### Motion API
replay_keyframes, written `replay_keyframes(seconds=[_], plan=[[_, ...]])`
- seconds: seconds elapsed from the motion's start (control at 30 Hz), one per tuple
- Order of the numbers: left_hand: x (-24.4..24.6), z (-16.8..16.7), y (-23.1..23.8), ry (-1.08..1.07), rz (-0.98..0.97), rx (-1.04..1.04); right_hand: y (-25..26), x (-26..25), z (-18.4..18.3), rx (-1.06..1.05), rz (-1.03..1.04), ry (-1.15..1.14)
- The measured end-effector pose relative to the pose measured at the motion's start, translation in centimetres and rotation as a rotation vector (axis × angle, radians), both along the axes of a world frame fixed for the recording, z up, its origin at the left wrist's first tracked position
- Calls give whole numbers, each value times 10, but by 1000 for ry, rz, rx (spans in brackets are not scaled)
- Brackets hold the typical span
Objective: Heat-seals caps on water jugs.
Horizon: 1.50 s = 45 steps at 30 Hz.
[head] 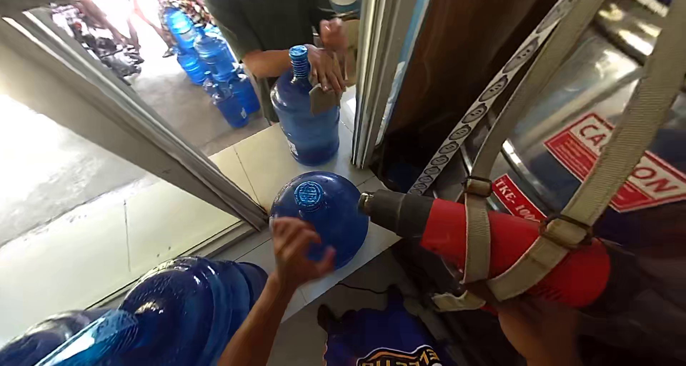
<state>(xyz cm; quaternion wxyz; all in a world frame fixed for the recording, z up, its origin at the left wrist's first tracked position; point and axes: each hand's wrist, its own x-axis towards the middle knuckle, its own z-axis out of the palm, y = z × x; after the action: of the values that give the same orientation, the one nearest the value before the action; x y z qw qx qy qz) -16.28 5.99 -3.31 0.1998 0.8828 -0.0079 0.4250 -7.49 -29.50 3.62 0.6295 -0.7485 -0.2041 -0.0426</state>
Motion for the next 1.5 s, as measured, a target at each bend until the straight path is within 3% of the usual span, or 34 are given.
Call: replay_keyframes(seconds=[0.07, 0.17, 0.37, 0.5, 0.63, 0.73, 0.8, 0.87, 0.93, 1.03, 1.13, 1.2, 1.3, 1.43, 1.5], plan=[[-14, -13, -24, 155, -110, 163, 5, -13, 2, -6, 11, 23], [-12, -19, -31, 304, -84, 272, 9, -9, 2, -48, 86, 13], [15, -19, -41, 284, 146, 391, 7, 16, -4, -70, 109, -30], [71, -18, -95, 333, 395, 275, -7, 34, -11, -73, 62, -11], [163, -16, -142, 427, 540, 21, -20, 48, -7, -87, -14, -11], [214, -15, -157, 315, 334, -223, -25, 43, -4, -76, -67, -48], [208, -14, -164, 242, 60, -318, -26, 31, -3, -22, -97, -54], [169, -20, -151, 47, -30, -289, -29, 14, -7, -31, -159, -55], [134, -15, -97, -23, 124, -255, -28, 2, -13, -69, -214, -82], [146, 22, 10, 349, 252, -393, -11, -16, -18, -75, -227, -92], [218, 20, 74, 721, 98, -475, 17, -19, -23, -72, -210, -144], [246, 9, 83, 897, -61, -550, 28, -18, -25, -89, -213, -178], [245, 7, 81, 929, -89, -641, 30, -12, -29, -57, -169, -193], [207, 6, 67, 840, 66, -714, 8, 2, -37, 7, -38, -131], [172, 2, 51, 797, 272, -741, -11, 11, -41, 6, 46, -104]])
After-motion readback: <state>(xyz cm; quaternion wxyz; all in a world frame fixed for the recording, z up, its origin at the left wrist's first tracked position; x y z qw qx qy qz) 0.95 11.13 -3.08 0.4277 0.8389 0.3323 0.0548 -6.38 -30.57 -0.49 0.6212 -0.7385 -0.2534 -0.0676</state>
